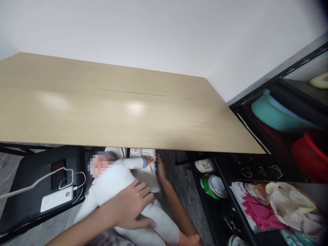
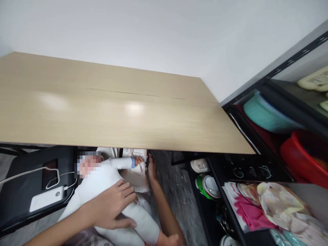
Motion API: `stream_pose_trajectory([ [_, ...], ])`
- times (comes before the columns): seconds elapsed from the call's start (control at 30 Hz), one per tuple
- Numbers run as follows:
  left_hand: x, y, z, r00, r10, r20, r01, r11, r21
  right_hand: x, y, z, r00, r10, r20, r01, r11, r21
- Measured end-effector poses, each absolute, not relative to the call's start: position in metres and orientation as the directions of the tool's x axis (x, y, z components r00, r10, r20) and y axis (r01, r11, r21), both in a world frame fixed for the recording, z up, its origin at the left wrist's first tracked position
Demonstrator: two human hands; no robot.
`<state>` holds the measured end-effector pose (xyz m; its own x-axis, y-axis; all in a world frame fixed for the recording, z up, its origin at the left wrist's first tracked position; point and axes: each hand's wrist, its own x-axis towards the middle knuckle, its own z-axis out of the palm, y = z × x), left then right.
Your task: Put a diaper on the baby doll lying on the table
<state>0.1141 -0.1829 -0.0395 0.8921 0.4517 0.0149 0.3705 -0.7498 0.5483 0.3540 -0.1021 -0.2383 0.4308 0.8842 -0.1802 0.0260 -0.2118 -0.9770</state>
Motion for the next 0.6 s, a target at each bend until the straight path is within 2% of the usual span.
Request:
stream_pose_trajectory([
  [0.1, 0.114, -0.183, -0.039, 0.898, 0.439, 0.006, 0.363, -0.751, 0.551, 0.356, -0.121, -0.212, 0.498, 0.862, -0.098, 0.103, -0.171, -0.98],
  [0.17, 0.114, -0.183, -0.039, 0.901, 0.435, 0.007, 0.359, -0.752, 0.553, 0.35, -0.134, -0.185, 0.447, 0.895, -0.002, 0.218, -0.111, -0.97],
  [0.23, 0.114, -0.183, -0.04, 0.9, 0.436, 0.017, 0.352, -0.749, 0.562, 0.339, -0.14, -0.157, 0.251, 0.958, 0.139, 0.414, 0.023, -0.91],
  [0.3, 0.115, -0.183, -0.041, 0.899, 0.436, 0.033, 0.341, -0.746, 0.573, 0.326, -0.136, -0.133, -0.079, 0.977, 0.2, 0.544, 0.21, -0.813],
  [0.37, 0.116, -0.184, -0.042, 0.9, 0.434, 0.047, 0.33, -0.747, 0.577, 0.311, -0.123, -0.118, -0.394, 0.912, 0.113, 0.596, 0.347, -0.724],
  [0.43, 0.117, -0.184, -0.04, 0.897, 0.437, 0.063, 0.323, -0.747, 0.581, 0.294, -0.106, -0.108, -0.558, 0.828, -0.052, 0.652, 0.399, -0.645],
  [0.5, 0.114, -0.186, -0.034, 0.883, 0.459, 0.102, 0.312, -0.734, 0.604, 0.277, -0.092, -0.101, -0.588, 0.789, -0.178, 0.721, 0.412, -0.558],
  [0.6, 0.093, -0.196, -0.025, 0.817, 0.544, 0.193, 0.289, -0.675, 0.679, 0.254, -0.081, -0.087, -0.594, 0.777, -0.208, 0.763, 0.463, -0.451],
])
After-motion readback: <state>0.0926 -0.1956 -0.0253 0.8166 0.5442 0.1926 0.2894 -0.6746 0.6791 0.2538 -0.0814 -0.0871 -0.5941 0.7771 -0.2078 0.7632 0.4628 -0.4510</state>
